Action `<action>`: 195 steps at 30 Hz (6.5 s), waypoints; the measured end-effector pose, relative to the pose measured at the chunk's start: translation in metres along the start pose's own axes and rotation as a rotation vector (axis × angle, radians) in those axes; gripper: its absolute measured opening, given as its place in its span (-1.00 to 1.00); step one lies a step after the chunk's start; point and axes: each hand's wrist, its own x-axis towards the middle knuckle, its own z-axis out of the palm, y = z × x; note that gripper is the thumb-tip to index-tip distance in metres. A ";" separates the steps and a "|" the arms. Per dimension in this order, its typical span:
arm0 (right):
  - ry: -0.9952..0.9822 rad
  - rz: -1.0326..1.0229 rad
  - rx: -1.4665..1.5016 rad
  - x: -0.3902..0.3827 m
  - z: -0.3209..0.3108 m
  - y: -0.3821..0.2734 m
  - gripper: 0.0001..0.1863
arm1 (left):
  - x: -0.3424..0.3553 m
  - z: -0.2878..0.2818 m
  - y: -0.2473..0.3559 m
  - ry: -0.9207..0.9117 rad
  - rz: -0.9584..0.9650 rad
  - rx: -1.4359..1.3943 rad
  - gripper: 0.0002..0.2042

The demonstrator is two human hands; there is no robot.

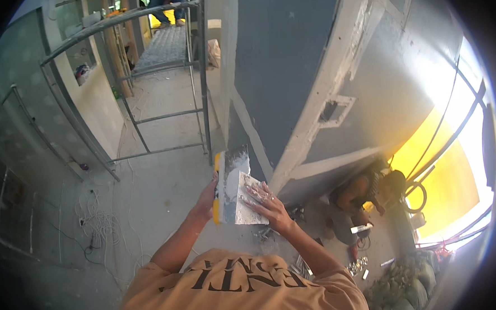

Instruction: The person scoops plaster onto a putty knife and applies it along the drywall seams and corners.

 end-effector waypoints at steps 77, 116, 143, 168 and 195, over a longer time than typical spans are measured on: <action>0.197 0.360 -0.154 -0.325 -0.161 0.151 -0.51 | 0.181 0.155 -0.272 -0.017 -0.345 0.144 -0.51; 1.052 1.464 1.872 -0.275 -0.061 0.162 -0.79 | 0.150 0.090 -0.176 -0.006 -0.252 0.371 -0.45; 0.762 0.238 -0.606 -0.083 -0.234 0.437 -0.43 | 0.184 0.136 -0.146 0.450 0.138 0.084 -0.50; 0.906 0.460 -0.543 -0.075 -0.150 0.385 -0.30 | 0.150 0.039 -0.055 0.278 -0.074 0.130 -0.43; 0.848 1.306 1.347 -0.098 0.028 0.105 -0.49 | 0.180 -0.010 -0.041 0.065 0.128 0.535 -0.44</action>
